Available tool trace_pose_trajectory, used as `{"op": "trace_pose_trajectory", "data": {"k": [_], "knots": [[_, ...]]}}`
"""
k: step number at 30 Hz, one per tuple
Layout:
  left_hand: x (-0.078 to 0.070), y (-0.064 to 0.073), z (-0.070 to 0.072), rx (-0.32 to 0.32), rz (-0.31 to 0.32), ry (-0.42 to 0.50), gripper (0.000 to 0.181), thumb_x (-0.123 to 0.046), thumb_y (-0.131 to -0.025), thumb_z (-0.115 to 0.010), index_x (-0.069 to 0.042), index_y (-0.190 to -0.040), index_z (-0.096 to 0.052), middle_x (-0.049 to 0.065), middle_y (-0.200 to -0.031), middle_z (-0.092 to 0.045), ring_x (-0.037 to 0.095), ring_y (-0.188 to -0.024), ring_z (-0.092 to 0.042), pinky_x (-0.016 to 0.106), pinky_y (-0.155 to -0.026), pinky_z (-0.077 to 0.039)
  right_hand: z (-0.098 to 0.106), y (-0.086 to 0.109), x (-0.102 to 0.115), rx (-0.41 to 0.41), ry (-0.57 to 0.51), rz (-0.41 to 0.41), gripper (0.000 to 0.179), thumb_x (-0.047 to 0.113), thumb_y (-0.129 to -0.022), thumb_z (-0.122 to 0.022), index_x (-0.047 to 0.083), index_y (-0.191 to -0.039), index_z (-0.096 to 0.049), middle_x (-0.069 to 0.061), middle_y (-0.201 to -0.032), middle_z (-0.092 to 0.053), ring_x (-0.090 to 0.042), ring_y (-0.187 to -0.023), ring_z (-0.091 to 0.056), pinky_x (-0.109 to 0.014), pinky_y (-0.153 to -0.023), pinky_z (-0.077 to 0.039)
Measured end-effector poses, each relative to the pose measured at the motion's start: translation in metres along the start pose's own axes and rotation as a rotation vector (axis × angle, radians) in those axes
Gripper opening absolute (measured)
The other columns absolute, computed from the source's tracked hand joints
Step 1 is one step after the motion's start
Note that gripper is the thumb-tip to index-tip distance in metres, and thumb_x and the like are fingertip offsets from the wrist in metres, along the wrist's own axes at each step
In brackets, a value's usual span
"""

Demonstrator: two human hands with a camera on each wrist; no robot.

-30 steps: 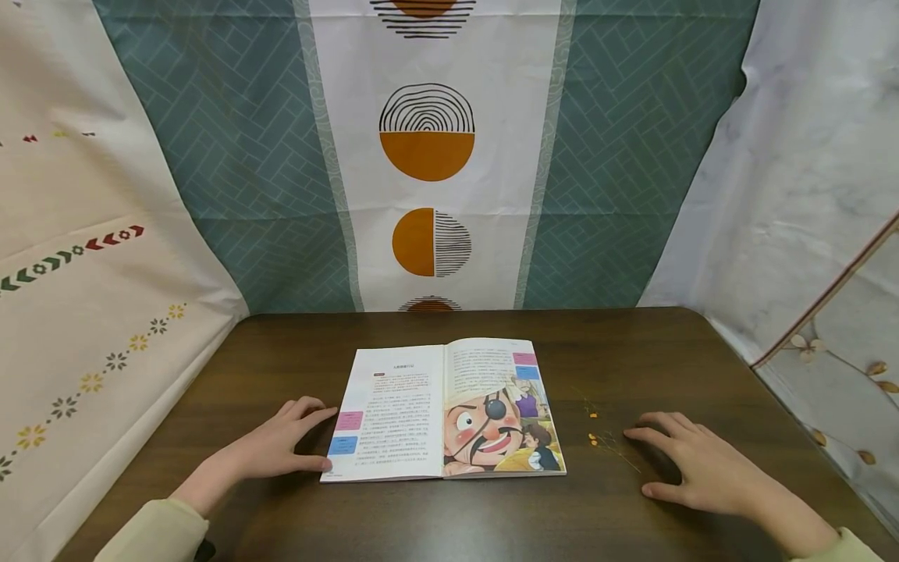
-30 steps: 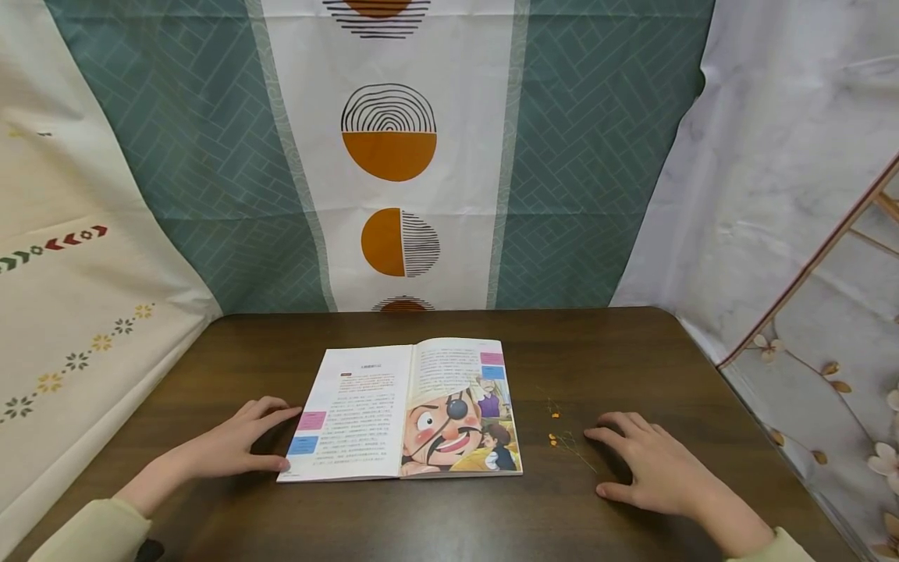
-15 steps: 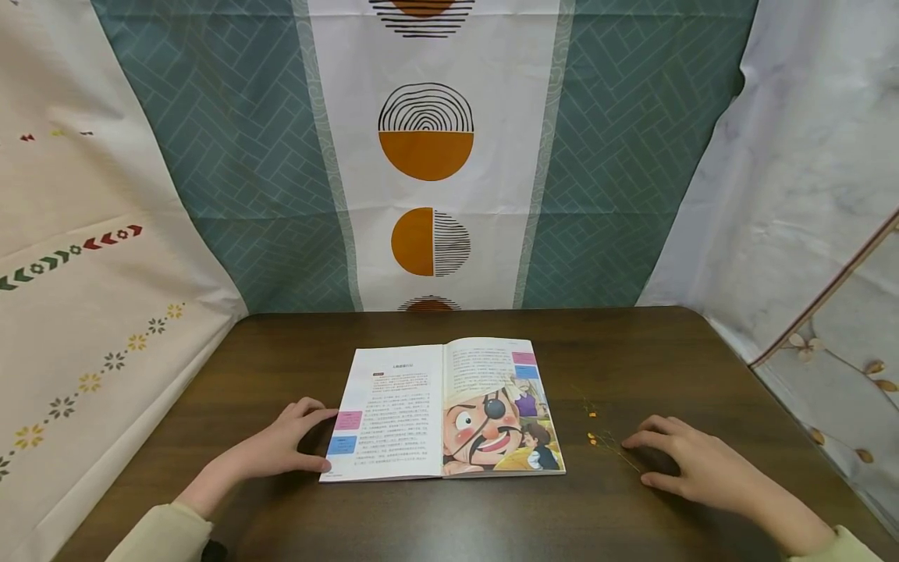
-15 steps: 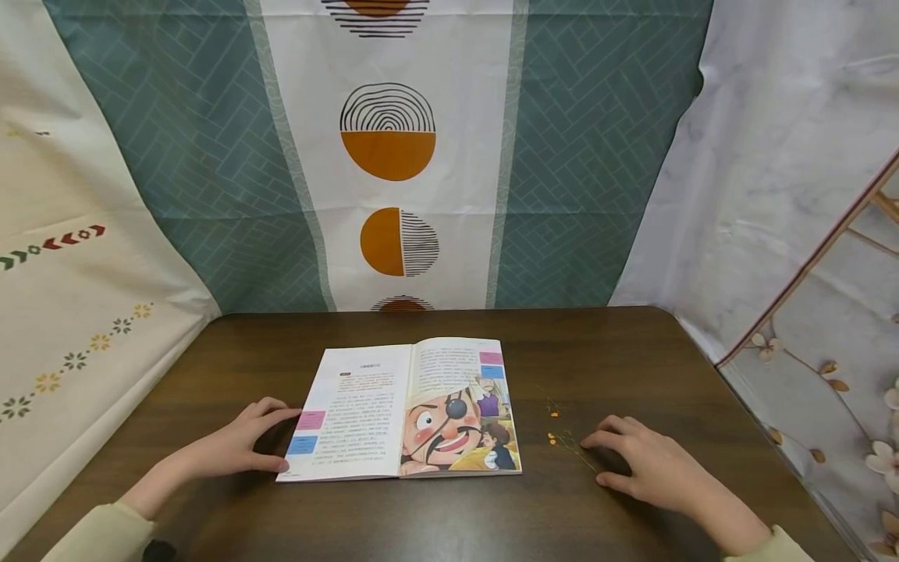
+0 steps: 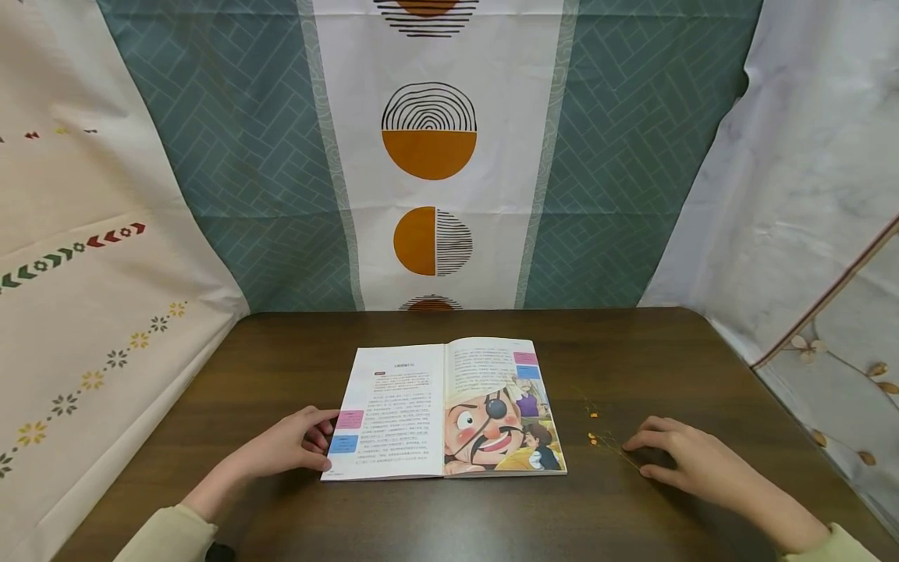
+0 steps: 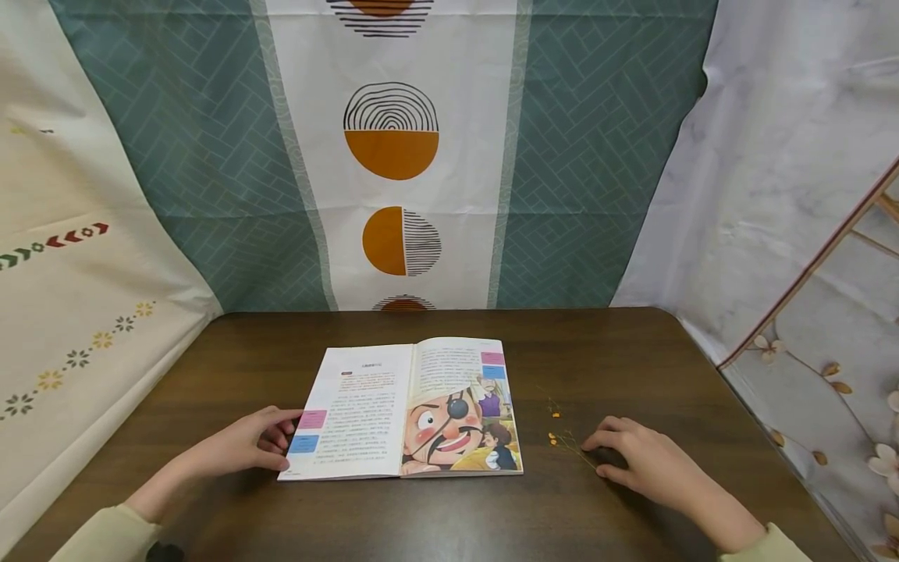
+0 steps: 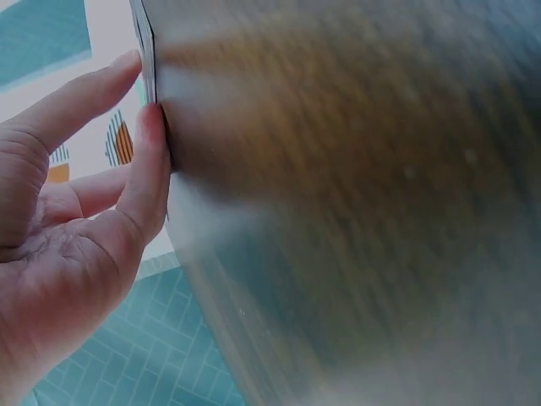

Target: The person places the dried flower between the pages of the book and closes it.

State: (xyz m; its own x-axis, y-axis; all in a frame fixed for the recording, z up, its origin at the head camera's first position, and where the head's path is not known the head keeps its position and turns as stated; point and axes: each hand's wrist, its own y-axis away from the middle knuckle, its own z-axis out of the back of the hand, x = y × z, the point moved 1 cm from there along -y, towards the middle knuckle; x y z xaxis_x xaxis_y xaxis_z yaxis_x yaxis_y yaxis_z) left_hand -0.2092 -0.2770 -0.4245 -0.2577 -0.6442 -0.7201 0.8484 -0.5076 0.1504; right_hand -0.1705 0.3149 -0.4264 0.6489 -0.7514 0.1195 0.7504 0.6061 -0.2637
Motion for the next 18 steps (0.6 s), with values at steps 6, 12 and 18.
{"op": "trace_pose_trajectory", "data": {"k": [6, 12, 18], "knots": [[-0.0009, -0.0016, -0.0014, 0.003, 0.014, 0.03, 0.082, -0.012, -0.077, -0.083, 0.016, -0.14, -0.039, 0.013, -0.109, -0.052, 0.014, -0.092, -0.058, 0.022, -0.078, -0.055, -0.0003, -0.0003, -0.0005, -0.01, -0.006, 0.009, 0.034, 0.022, -0.074, -0.085, 0.03, -0.104, -0.071, 0.017, -0.098, -0.06, -0.001, -0.084, -0.061, -0.025, -0.064, -0.05], [-0.0022, -0.0021, -0.002, 0.015, 0.024, 0.049, 0.081, -0.01, -0.077, -0.082, 0.014, -0.141, -0.039, 0.013, -0.11, -0.051, 0.019, -0.095, -0.055, 0.023, -0.078, -0.055, -0.0011, -0.0007, -0.0004, -0.03, -0.015, 0.029, 0.035, 0.017, -0.073, -0.085, 0.03, -0.102, -0.071, 0.017, -0.097, -0.061, -0.001, -0.084, -0.062, -0.024, -0.064, -0.051], [0.0, 0.0, -0.0016, 0.035, 0.026, 0.101, 0.084, -0.007, -0.078, -0.08, 0.015, -0.144, -0.033, 0.017, -0.115, -0.048, 0.023, -0.1, -0.053, 0.023, -0.08, -0.054, -0.0034, -0.0056, -0.0006, -0.057, -0.024, 0.052, 0.034, 0.014, -0.072, -0.085, 0.03, -0.098, -0.07, 0.018, -0.094, -0.062, -0.001, -0.081, -0.064, -0.023, -0.063, -0.052]]}}
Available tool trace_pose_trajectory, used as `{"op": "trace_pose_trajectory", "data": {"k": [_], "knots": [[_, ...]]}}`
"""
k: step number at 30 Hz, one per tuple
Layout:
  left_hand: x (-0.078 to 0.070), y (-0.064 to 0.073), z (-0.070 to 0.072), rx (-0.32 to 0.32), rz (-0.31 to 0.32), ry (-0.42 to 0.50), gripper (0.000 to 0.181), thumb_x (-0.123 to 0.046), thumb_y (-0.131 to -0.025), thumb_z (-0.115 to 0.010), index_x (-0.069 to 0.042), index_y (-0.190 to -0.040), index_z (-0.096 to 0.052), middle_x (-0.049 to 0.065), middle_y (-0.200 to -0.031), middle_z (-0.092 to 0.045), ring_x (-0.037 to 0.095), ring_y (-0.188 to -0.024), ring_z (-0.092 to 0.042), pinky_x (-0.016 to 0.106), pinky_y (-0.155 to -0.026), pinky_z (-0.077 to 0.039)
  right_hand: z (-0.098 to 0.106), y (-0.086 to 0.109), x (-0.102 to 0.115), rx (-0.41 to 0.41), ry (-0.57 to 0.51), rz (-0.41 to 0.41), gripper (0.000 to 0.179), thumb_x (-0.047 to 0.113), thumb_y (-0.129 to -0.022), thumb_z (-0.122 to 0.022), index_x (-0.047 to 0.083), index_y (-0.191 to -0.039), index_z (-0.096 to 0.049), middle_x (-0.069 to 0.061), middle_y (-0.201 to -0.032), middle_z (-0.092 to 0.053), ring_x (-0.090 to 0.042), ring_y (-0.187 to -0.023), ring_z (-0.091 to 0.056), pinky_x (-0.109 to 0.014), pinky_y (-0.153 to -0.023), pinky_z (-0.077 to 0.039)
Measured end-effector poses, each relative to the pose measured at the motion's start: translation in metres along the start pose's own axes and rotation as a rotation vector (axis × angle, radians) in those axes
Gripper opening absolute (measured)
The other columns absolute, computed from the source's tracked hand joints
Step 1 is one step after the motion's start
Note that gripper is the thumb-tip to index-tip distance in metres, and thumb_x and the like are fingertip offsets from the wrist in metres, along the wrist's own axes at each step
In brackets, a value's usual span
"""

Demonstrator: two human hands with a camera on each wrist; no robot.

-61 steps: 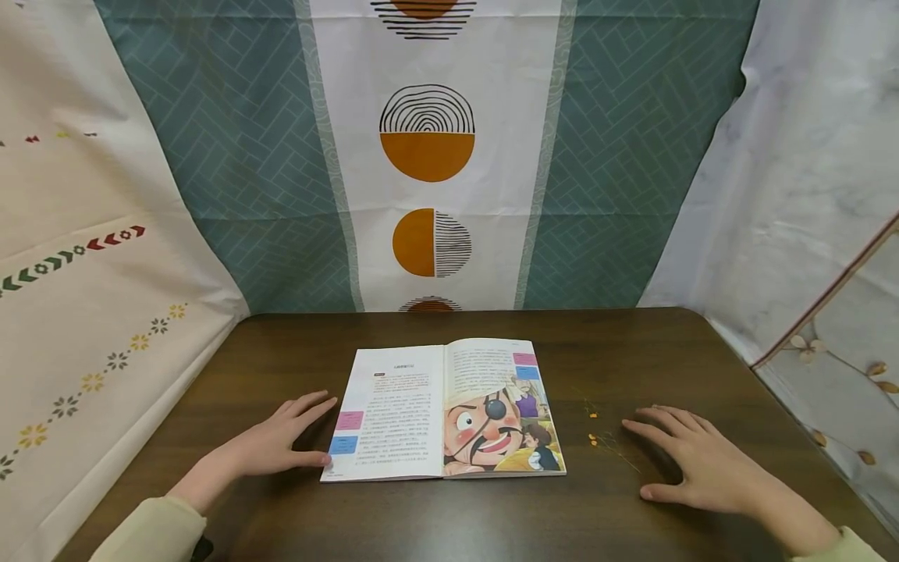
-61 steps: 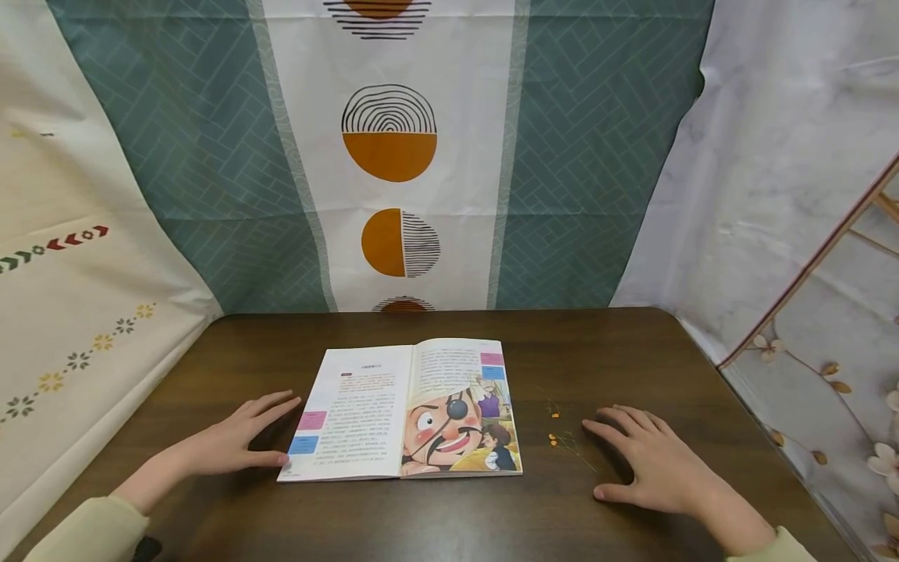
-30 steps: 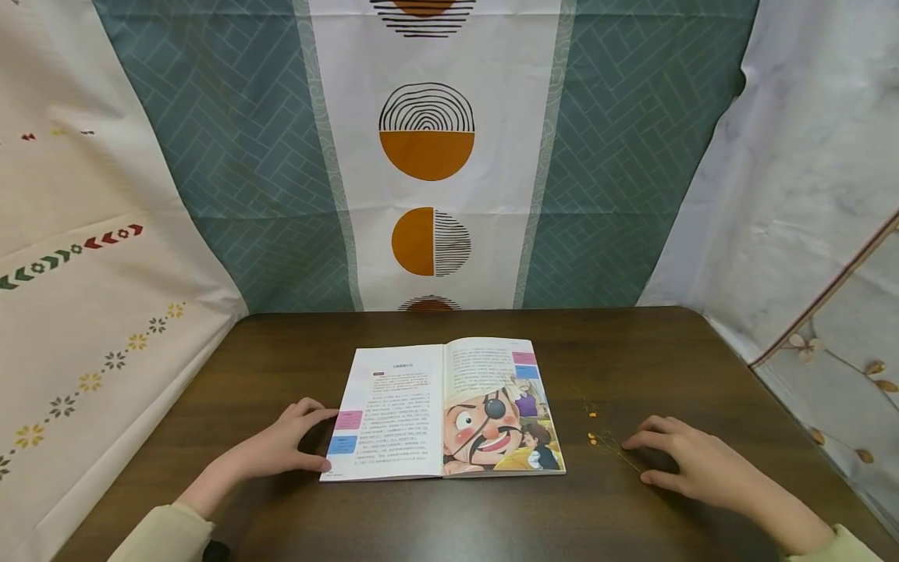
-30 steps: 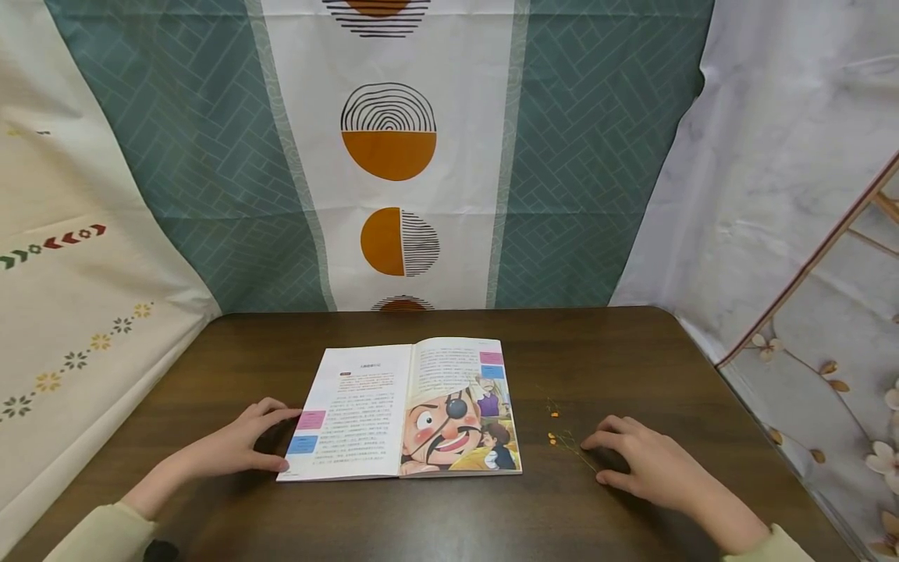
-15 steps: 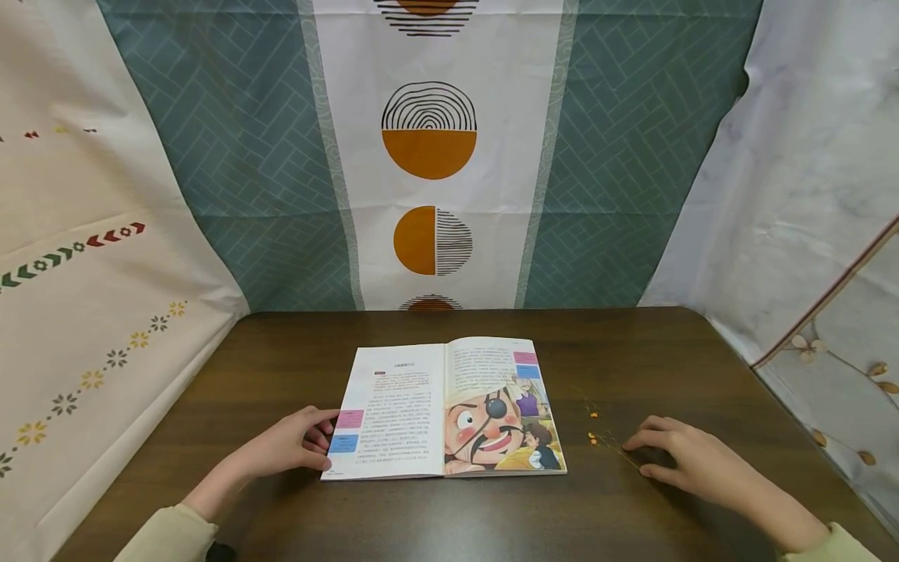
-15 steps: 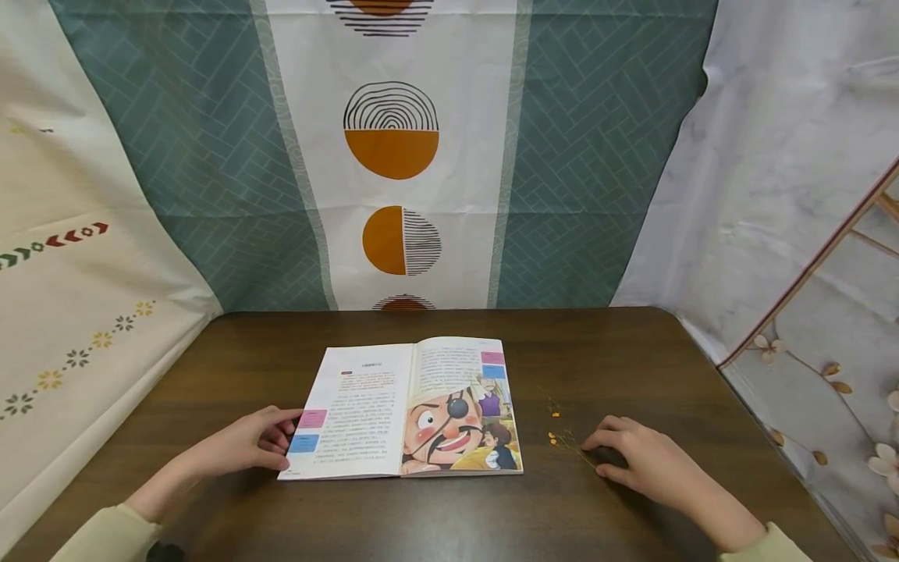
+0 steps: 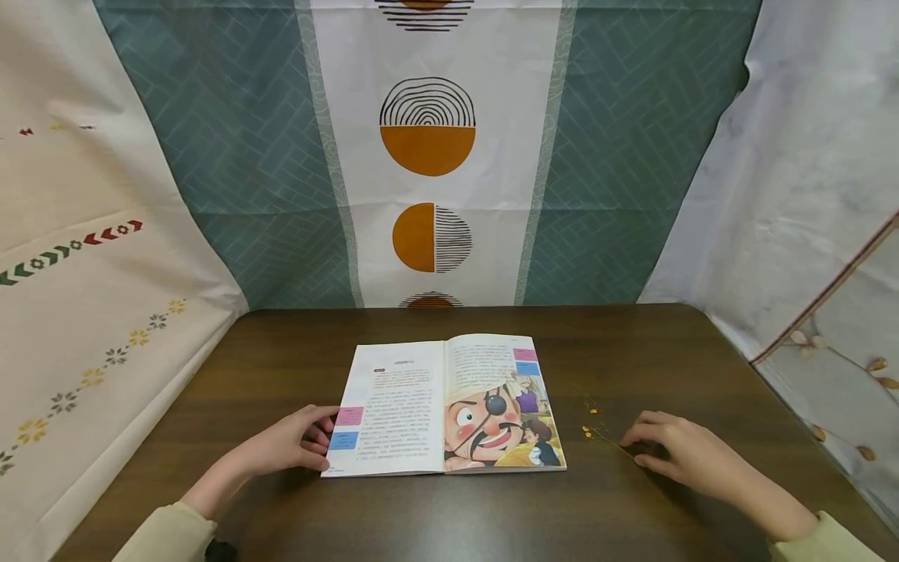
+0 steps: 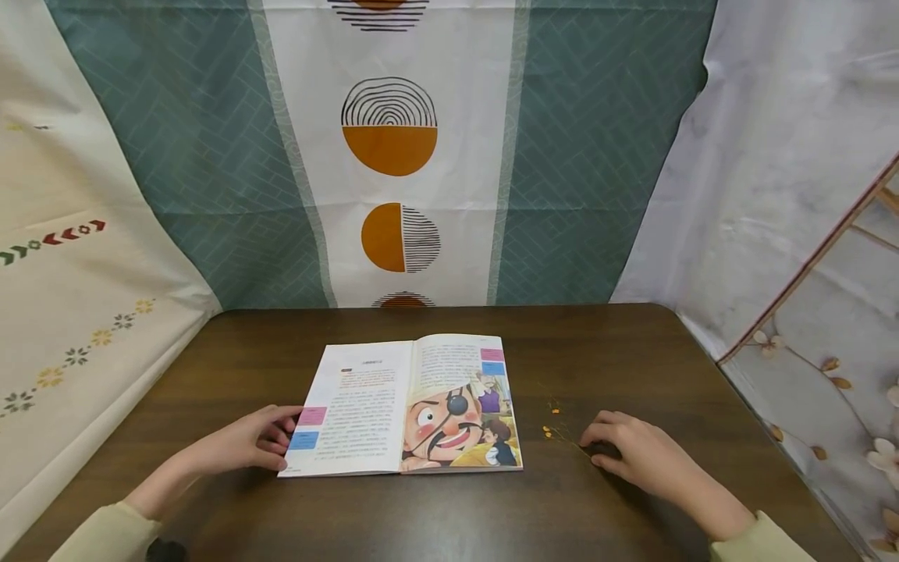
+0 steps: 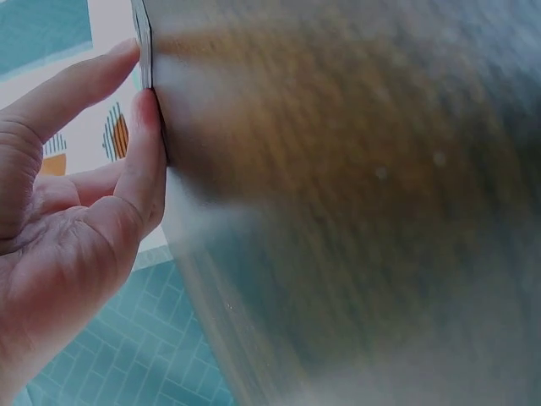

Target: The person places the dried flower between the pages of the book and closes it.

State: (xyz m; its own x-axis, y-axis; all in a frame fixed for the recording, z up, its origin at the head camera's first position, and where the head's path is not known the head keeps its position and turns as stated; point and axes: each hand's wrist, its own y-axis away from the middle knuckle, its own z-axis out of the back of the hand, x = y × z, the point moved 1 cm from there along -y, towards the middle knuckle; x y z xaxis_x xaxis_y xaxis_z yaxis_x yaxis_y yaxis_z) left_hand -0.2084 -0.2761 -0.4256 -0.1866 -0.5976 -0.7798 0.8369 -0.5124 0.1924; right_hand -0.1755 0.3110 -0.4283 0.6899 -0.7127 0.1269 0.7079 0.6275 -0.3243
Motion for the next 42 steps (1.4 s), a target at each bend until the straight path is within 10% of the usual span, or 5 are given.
{"op": "trace_pose_trajectory", "data": {"k": [42], "knots": [[0.001, 0.0, -0.002, -0.002, 0.033, 0.011, 0.086, -0.011, -0.079, -0.081, 0.01, -0.146, -0.032, 0.017, -0.119, -0.045, 0.026, -0.103, -0.05, 0.021, -0.083, -0.053, -0.002, -0.014, 0.006, 0.057, 0.14, -0.188, 0.028, 0.015, -0.073, -0.084, 0.032, -0.071, -0.063, 0.024, -0.071, -0.055, 0.01, -0.064, -0.046, -0.02, -0.054, -0.041]]}}
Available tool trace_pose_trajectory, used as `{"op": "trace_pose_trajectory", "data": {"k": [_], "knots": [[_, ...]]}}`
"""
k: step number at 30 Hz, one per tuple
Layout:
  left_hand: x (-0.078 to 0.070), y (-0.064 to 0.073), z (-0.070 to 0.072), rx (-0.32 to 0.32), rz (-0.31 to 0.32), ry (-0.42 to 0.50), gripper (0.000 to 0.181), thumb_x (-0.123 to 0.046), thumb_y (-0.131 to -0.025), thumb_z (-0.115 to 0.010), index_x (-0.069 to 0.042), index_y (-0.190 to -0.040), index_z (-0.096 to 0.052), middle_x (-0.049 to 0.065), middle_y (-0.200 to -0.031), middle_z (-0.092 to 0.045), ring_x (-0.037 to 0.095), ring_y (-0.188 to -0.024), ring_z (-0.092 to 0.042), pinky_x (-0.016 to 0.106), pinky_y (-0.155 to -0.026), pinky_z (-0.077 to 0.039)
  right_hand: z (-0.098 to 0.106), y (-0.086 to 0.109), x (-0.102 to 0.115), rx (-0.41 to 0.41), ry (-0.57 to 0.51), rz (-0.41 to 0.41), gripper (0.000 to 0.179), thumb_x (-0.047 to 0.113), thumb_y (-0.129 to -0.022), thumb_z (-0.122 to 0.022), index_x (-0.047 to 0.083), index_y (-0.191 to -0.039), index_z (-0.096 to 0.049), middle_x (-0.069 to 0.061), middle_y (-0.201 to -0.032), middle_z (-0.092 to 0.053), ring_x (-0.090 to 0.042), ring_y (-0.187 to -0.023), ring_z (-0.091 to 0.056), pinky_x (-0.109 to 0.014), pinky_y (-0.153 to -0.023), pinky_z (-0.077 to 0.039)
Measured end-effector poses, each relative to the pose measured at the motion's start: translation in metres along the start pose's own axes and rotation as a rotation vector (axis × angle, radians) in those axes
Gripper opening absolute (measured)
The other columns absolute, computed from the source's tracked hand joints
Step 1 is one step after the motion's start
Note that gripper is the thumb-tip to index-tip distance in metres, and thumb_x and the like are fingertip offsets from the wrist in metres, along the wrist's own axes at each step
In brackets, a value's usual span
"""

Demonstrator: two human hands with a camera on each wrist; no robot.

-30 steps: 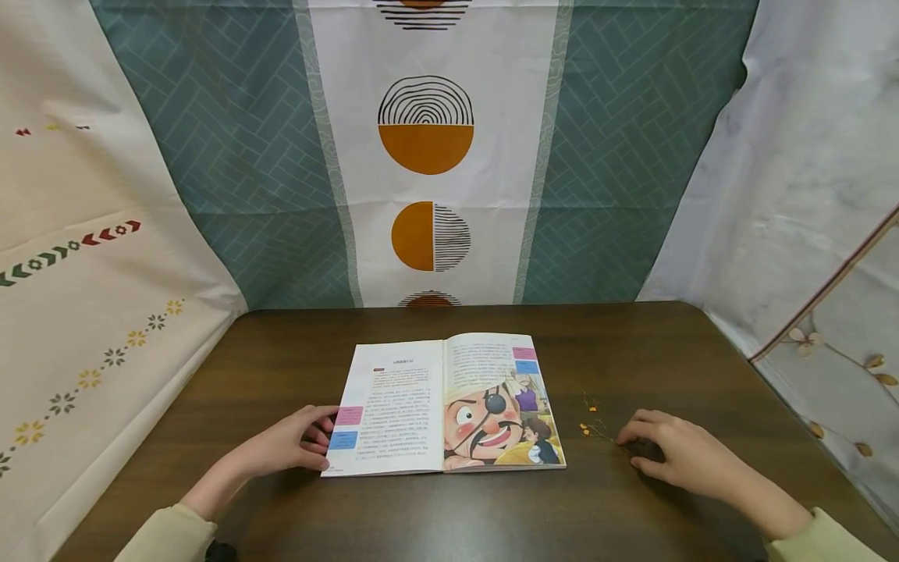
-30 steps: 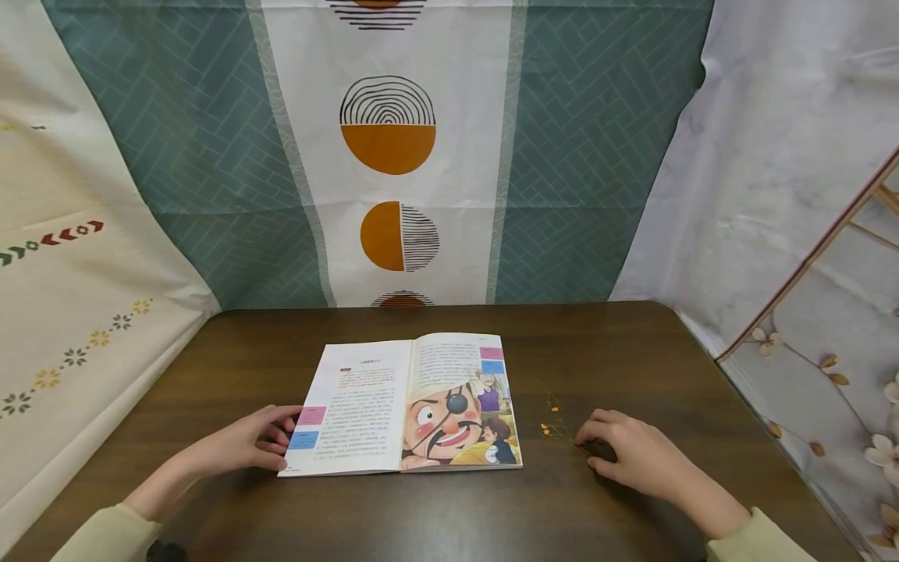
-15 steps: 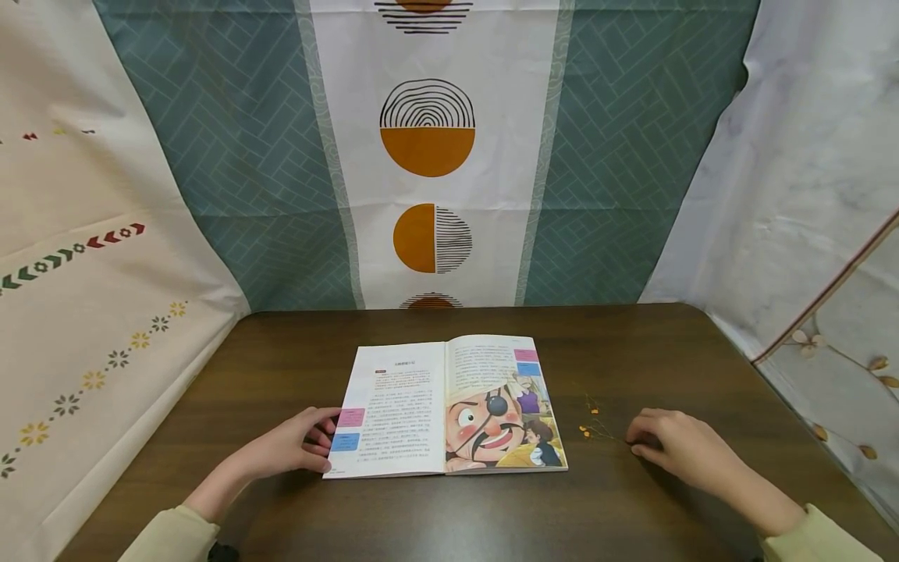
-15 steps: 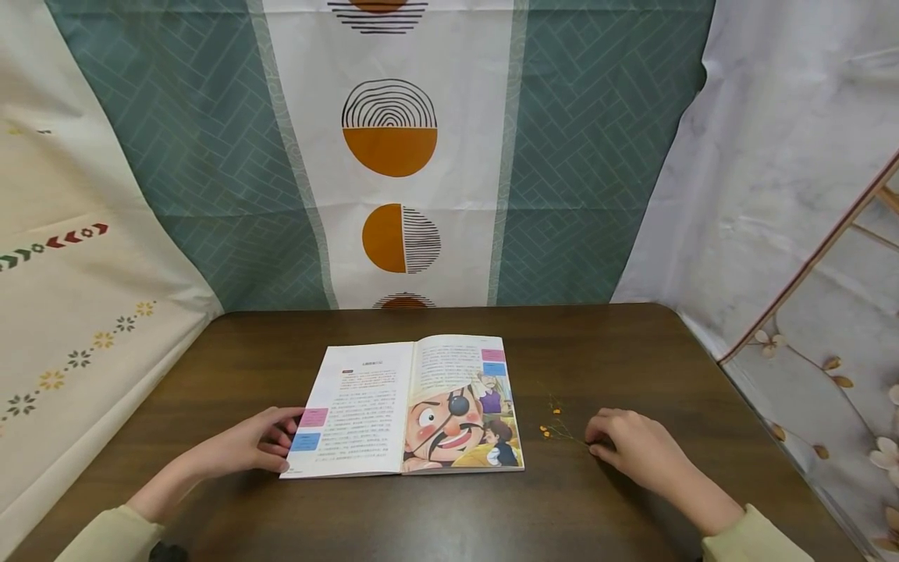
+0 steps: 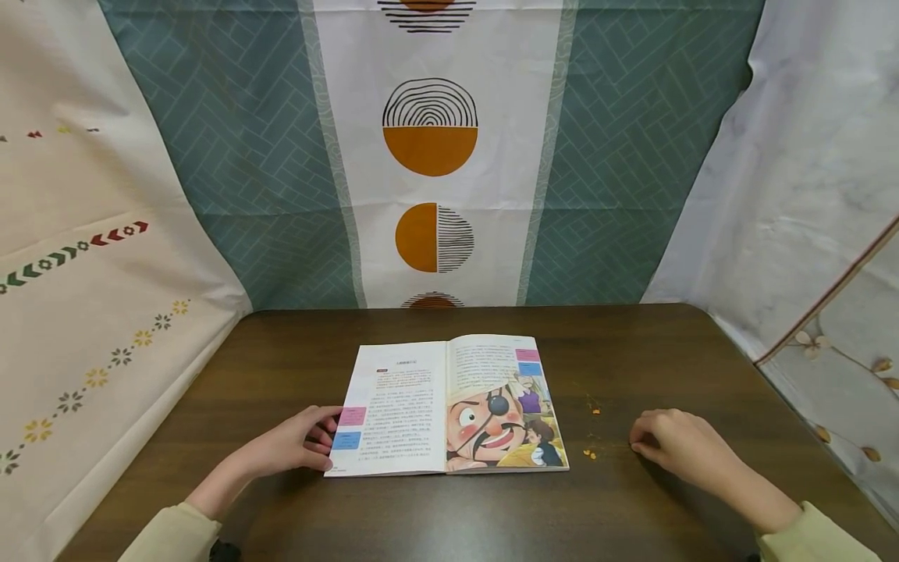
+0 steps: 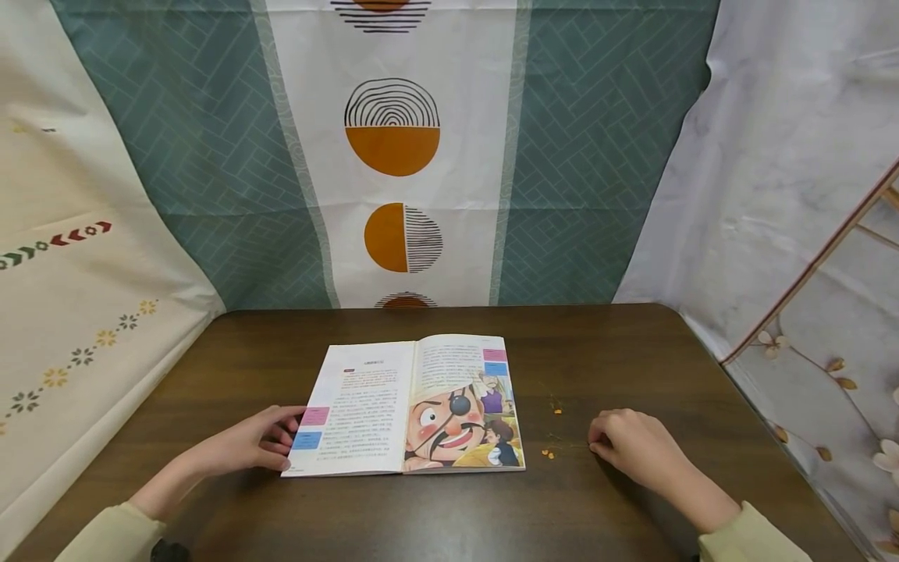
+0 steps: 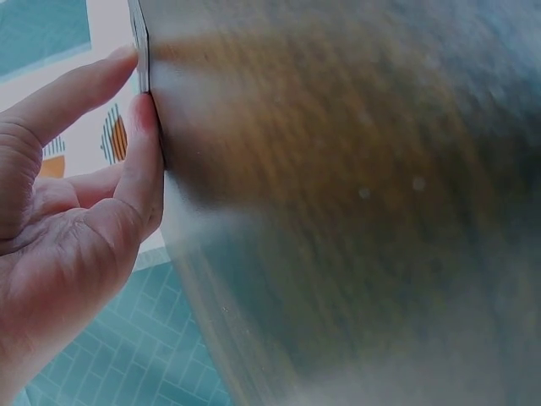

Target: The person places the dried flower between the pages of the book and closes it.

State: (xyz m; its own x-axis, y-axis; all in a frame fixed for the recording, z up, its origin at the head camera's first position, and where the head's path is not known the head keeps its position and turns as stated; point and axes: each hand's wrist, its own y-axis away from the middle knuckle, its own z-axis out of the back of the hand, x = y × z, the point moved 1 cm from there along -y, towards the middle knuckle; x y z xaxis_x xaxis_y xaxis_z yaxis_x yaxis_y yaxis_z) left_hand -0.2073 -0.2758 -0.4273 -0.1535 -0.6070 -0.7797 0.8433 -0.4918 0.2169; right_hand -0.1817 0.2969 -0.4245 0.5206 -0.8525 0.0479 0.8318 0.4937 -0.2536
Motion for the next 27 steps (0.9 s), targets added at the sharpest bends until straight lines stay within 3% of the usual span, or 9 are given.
{"op": "trace_pose_trajectory", "data": {"k": [17, 27], "knots": [[-0.002, 0.001, -0.001, -0.001, -0.004, -0.001, 0.085, -0.009, -0.079, -0.08, 0.011, -0.146, -0.032, 0.017, -0.118, -0.045, 0.024, -0.102, -0.051, 0.022, -0.082, -0.053, -0.002, -0.002, -0.003, 0.006, -0.026, 0.033, 0.031, 0.011, -0.074, -0.078, 0.03, -0.071, -0.054, 0.021, -0.069, -0.046, 0.01, -0.059, -0.037, -0.017, -0.05, -0.033], [-0.003, 0.001, -0.002, 0.001, -0.02, 0.015, 0.083, -0.005, -0.079, -0.079, 0.013, -0.145, -0.031, 0.019, -0.118, -0.045, 0.025, -0.103, -0.053, 0.023, -0.081, -0.054, 0.003, -0.015, -0.001, -0.096, 0.08, 0.09, 0.035, 0.011, -0.065, -0.078, 0.029, -0.068, -0.048, 0.02, -0.069, -0.043, 0.006, -0.057, -0.032, -0.018, -0.048, -0.028]]}}
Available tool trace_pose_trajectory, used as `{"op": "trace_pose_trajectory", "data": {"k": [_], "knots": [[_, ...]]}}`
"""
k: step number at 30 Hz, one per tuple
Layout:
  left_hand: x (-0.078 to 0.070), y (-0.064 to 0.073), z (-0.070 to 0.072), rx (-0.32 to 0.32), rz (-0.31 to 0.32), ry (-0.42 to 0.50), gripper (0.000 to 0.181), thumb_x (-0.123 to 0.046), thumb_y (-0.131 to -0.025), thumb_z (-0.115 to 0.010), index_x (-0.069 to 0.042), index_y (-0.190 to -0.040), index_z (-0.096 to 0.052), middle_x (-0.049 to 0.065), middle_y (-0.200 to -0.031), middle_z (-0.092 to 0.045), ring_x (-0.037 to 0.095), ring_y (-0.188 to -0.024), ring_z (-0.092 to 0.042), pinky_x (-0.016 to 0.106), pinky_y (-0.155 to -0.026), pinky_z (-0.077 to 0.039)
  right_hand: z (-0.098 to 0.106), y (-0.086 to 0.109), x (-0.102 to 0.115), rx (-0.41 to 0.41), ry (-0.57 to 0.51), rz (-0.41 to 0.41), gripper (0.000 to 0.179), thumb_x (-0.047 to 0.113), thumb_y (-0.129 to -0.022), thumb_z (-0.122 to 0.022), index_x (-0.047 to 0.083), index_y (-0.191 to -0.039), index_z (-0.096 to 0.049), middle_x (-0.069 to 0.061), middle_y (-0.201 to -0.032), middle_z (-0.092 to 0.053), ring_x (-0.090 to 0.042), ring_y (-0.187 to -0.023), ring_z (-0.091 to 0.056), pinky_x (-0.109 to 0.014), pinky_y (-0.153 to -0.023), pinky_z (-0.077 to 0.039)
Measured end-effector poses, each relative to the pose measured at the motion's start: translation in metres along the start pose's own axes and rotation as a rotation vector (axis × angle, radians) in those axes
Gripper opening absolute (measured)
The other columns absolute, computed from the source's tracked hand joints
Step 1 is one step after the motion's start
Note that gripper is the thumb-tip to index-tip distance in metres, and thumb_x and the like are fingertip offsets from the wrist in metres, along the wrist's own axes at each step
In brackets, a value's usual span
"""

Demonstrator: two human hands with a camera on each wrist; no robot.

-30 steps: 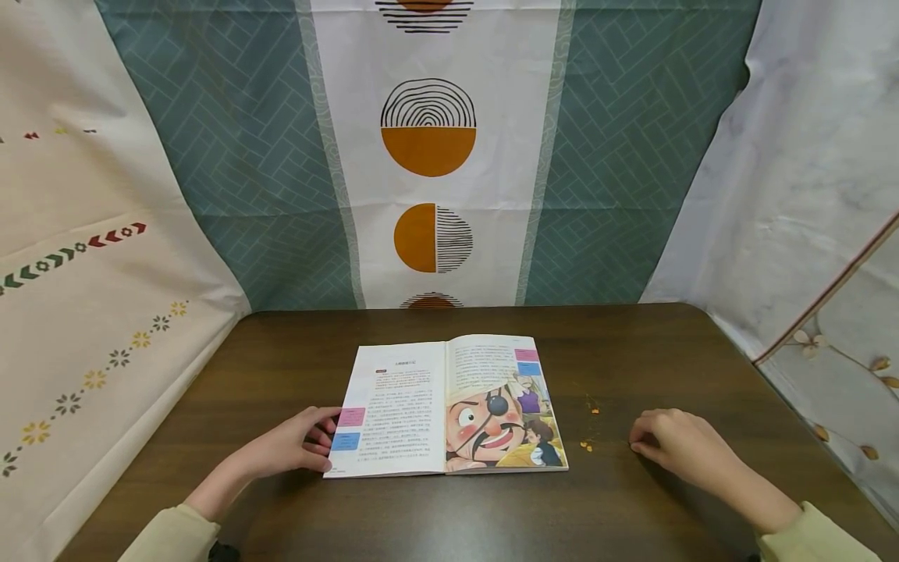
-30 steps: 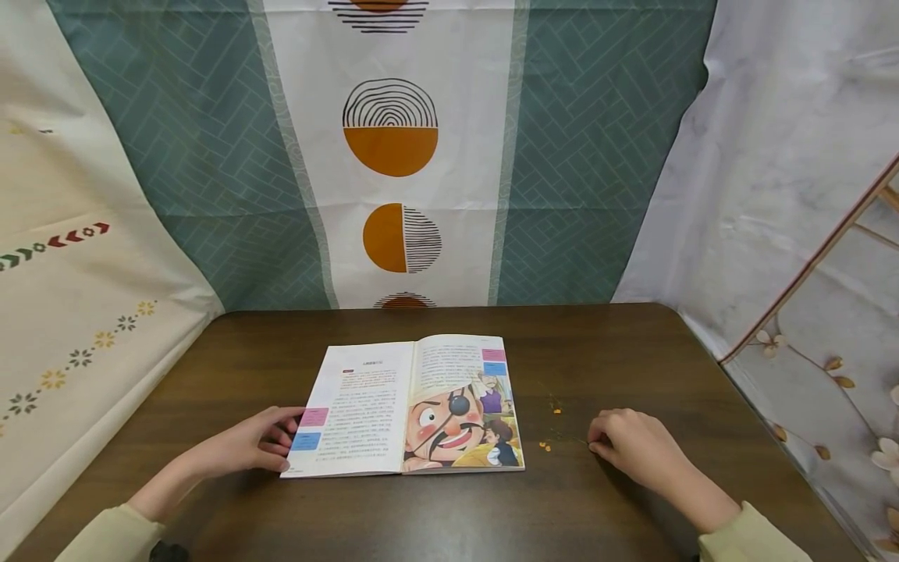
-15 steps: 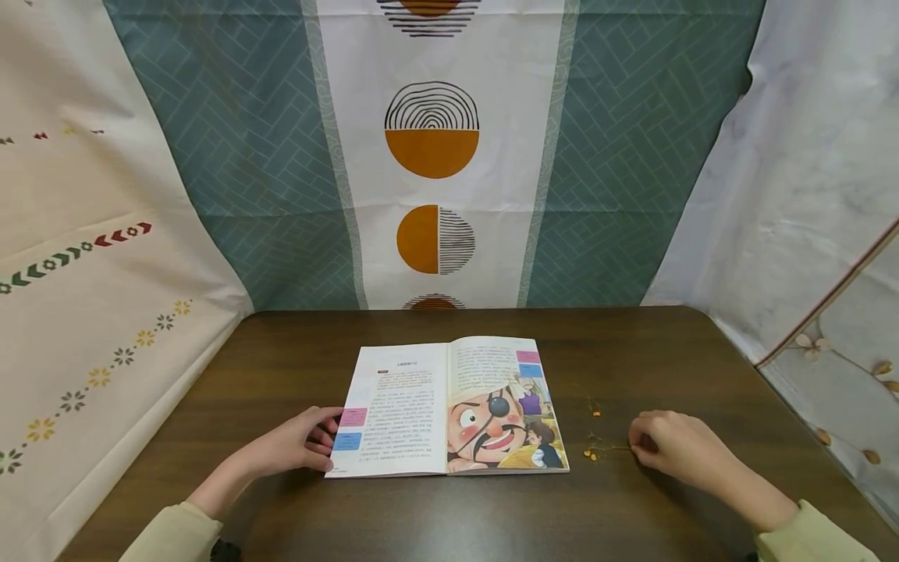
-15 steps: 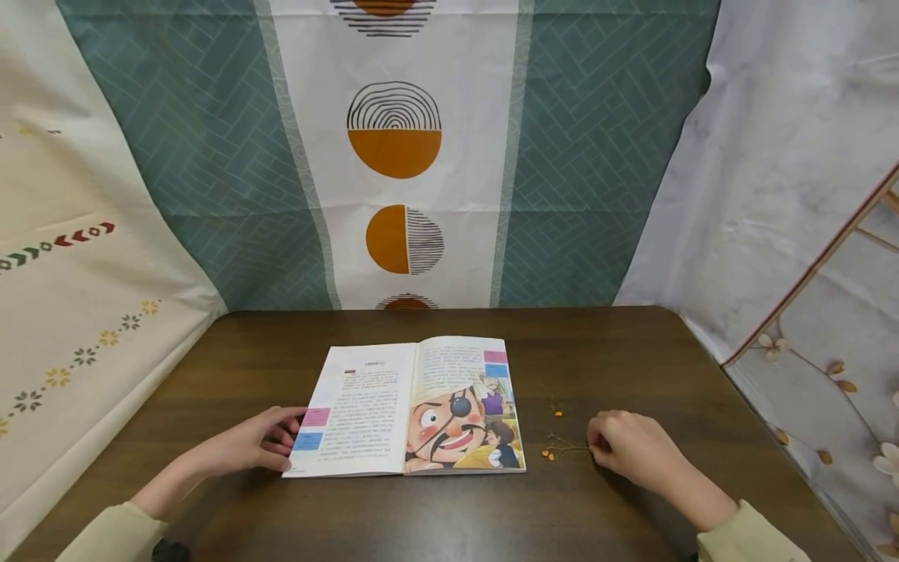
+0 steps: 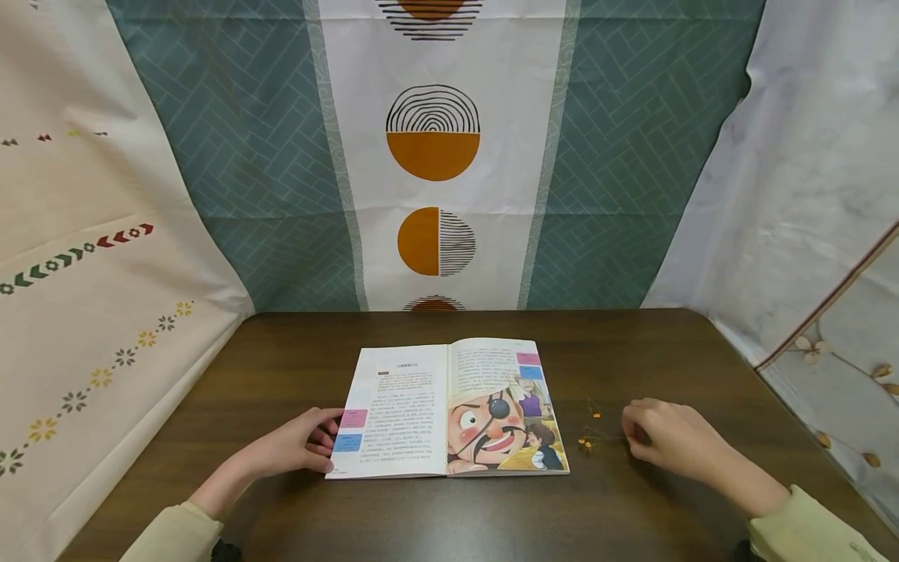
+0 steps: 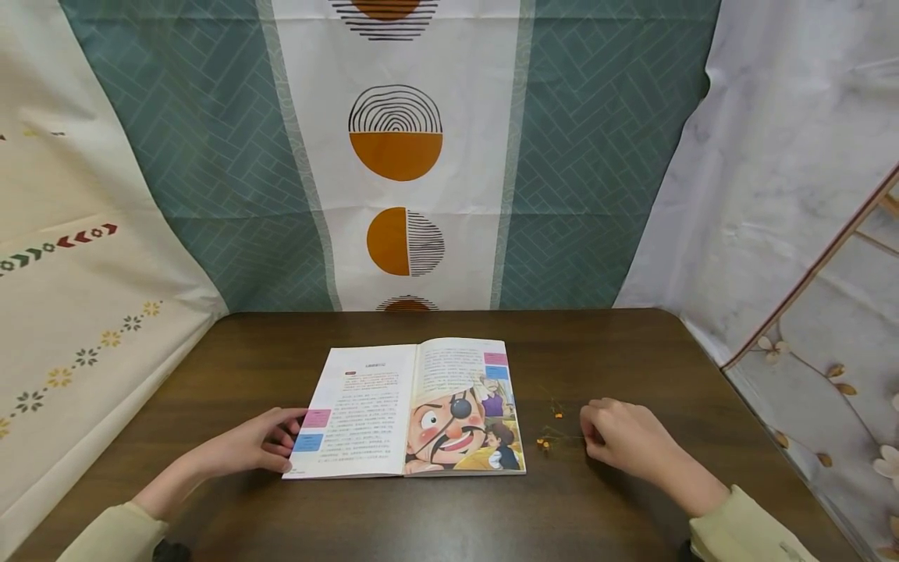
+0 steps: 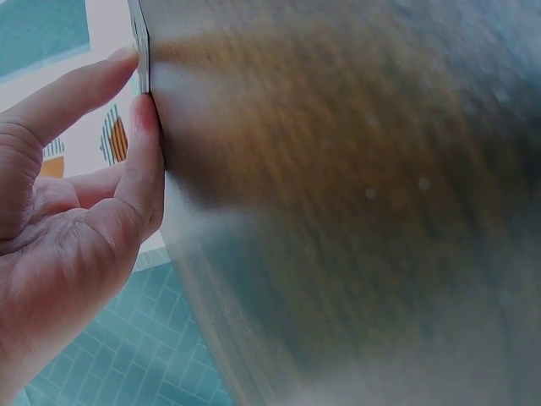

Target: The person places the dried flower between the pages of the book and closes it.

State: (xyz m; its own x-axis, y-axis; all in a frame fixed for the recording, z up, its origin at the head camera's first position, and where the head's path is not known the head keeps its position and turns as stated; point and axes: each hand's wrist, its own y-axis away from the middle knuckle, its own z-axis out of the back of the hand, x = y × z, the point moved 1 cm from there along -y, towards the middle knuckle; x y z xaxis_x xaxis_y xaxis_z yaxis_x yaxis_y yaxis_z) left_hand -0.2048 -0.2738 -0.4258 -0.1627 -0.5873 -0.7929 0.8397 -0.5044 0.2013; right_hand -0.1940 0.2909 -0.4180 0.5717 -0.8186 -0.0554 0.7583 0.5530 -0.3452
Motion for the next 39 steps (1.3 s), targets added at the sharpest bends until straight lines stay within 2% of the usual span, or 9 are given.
{"op": "trace_pose_trajectory", "data": {"k": [4, 12, 23, 30, 39], "knots": [[0.001, 0.0, 0.0, 0.0, 0.0, 0.009, 0.083, -0.005, -0.079, -0.078, 0.013, -0.145, -0.031, 0.019, -0.118, -0.045, 0.026, -0.103, -0.052, 0.023, -0.081, -0.054, 0.004, -0.009, -0.001, -0.04, 0.025, 0.014, 0.036, 0.01, -0.064, -0.079, 0.029, -0.068, -0.049, 0.02, -0.069, -0.044, 0.007, -0.057, -0.033, -0.017, -0.048, -0.029], [0.002, 0.0, 0.0, 0.001, 0.0, 0.015, 0.084, -0.005, -0.079, -0.078, 0.013, -0.146, -0.031, 0.019, -0.119, -0.045, 0.025, -0.103, -0.053, 0.023, -0.081, -0.054, 0.01, -0.023, -0.001, -0.032, 0.014, 0.034, 0.034, 0.01, -0.068, -0.079, 0.028, -0.069, -0.05, 0.018, -0.069, -0.044, 0.006, -0.058, -0.034, -0.017, -0.049, -0.029], [0.004, 0.0, 0.0, 0.002, -0.004, 0.018, 0.083, -0.006, -0.08, -0.078, 0.012, -0.146, -0.031, 0.019, -0.119, -0.045, 0.025, -0.103, -0.052, 0.023, -0.081, -0.053, 0.01, -0.042, 0.004, -0.1, -0.012, 0.1, 0.033, 0.009, -0.068, -0.077, 0.029, -0.069, -0.051, 0.019, -0.07, -0.047, 0.006, -0.059, -0.036, -0.017, -0.049, -0.031], [0.004, -0.001, 0.0, 0.005, -0.004, 0.007, 0.083, -0.006, -0.08, -0.078, 0.012, -0.146, -0.031, 0.018, -0.117, -0.046, 0.024, -0.102, -0.051, 0.023, -0.081, -0.053, 0.011, -0.053, 0.007, -0.075, -0.026, 0.109, 0.031, 0.009, -0.071, -0.079, 0.028, -0.069, -0.054, 0.017, -0.069, -0.05, 0.006, -0.06, -0.039, -0.017, -0.051, -0.034], [0.003, -0.001, 0.001, 0.0, 0.004, -0.012, 0.084, -0.008, -0.079, -0.08, 0.011, -0.146, -0.033, 0.017, -0.116, -0.046, 0.022, -0.101, -0.051, 0.022, -0.082, -0.052, 0.014, -0.069, 0.007, -0.022, -0.058, 0.114, 0.03, 0.006, -0.073, -0.077, 0.027, -0.069, -0.056, 0.016, -0.068, -0.05, 0.006, -0.059, -0.036, -0.016, -0.053, -0.033]]}}
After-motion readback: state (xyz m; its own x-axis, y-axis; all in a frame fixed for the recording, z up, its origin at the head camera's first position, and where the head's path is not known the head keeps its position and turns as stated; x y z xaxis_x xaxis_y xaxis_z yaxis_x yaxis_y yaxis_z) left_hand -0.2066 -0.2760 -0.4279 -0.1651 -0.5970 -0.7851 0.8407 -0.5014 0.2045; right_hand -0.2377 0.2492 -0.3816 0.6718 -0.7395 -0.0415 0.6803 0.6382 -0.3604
